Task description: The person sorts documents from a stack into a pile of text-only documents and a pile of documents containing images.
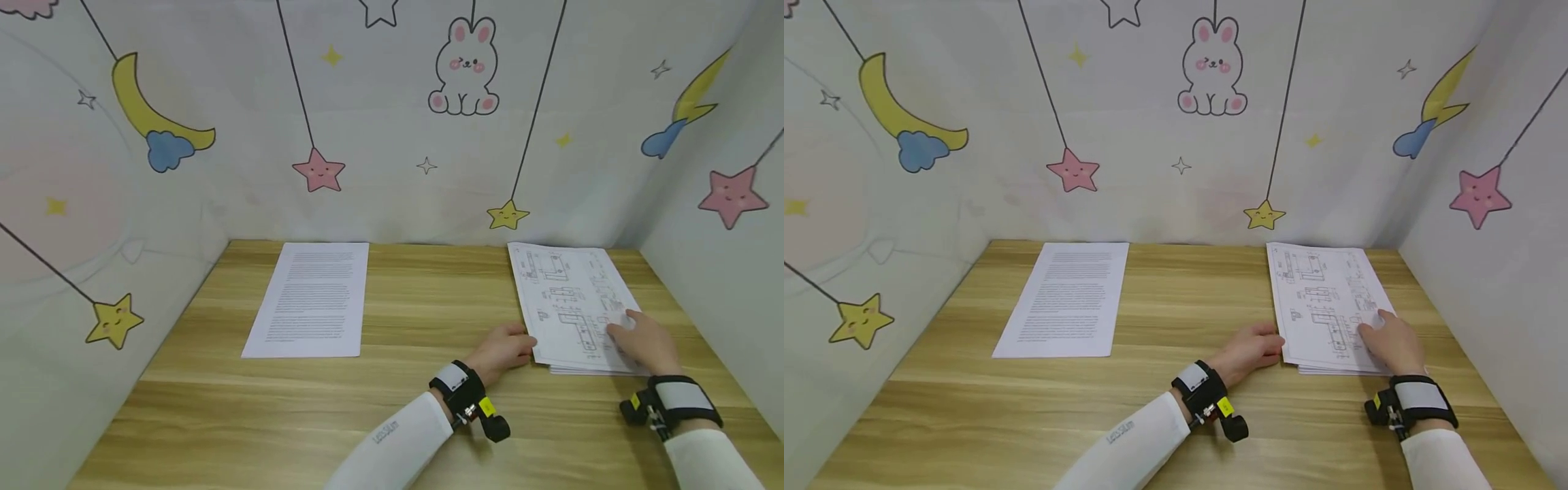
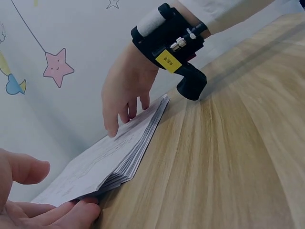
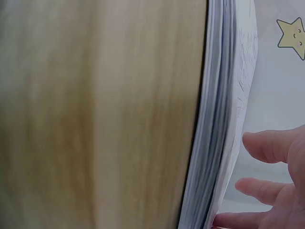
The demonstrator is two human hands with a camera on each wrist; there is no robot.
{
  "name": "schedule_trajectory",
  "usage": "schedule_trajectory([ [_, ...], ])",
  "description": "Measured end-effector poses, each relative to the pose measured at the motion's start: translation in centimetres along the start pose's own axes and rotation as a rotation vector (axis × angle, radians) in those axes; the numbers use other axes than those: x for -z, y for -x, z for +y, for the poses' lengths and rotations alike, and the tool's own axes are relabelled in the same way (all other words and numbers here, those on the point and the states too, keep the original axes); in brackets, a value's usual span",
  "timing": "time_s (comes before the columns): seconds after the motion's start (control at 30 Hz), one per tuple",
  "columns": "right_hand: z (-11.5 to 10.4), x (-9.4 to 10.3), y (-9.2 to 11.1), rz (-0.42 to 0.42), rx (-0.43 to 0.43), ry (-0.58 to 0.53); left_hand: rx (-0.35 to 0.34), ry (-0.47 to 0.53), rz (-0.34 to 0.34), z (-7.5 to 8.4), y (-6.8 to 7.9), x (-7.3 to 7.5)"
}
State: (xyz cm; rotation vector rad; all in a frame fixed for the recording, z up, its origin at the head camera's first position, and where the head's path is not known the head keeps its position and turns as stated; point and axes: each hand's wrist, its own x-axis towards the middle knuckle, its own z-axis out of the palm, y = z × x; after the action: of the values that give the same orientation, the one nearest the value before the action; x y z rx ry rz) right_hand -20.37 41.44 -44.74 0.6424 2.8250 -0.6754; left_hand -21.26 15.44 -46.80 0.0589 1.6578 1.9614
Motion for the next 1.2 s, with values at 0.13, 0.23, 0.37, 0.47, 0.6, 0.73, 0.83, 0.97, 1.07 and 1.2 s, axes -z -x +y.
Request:
schedule_trajectory([
  [0.13,-0.1,-0.3,0.1,0.005,0.004,0.029,-0.008,-0.008,-0.002,-0.2,-0.2,0.1],
  [0.23,-0.2,-0.4,0.3,0.008,0.004,0.045,-0.025,-0.016,-0.017,-0.4,-0.4,0.2],
  [0.37,-0.5,-0.2,0.7,0.009,0.024,0.073,-0.040,-0.014,-0.027,-0.4,-0.6,0.1],
  [0.47,-0.7,0.0,0.9,-0.001,0.055,0.095,-0.035,-0.016,-0.018,-0.3,-0.7,0.0],
  [0.6,-1.0,-0.2,1.0,0.003,0.099,0.097,-0.021,0.009,-0.017,0.0,-0.8,-0.1],
  [0.73,-1.7,-0.9,1.1,0.026,0.115,0.069,-0.044,0.005,-0.016,0.2,-1.0,0.2],
  [0.83,-2.4,-1.4,1.2,0.036,0.115,0.041,-0.054,0.005,-0.011,0.3,-1.3,0.5],
  [0.97,-3.3,-1.9,1.8,0.061,0.136,0.019,-0.040,0.040,-0.010,0.2,-1.7,0.8],
  [1.07,-3.4,-1.9,2.1,0.079,0.127,-0.029,-0.042,0.047,-0.014,0.1,-1.8,1.0],
  [1.2,-3.2,-1.6,2.1,0.083,0.064,-0.164,-0.055,0.056,-0.026,0.1,-1.7,1.0],
])
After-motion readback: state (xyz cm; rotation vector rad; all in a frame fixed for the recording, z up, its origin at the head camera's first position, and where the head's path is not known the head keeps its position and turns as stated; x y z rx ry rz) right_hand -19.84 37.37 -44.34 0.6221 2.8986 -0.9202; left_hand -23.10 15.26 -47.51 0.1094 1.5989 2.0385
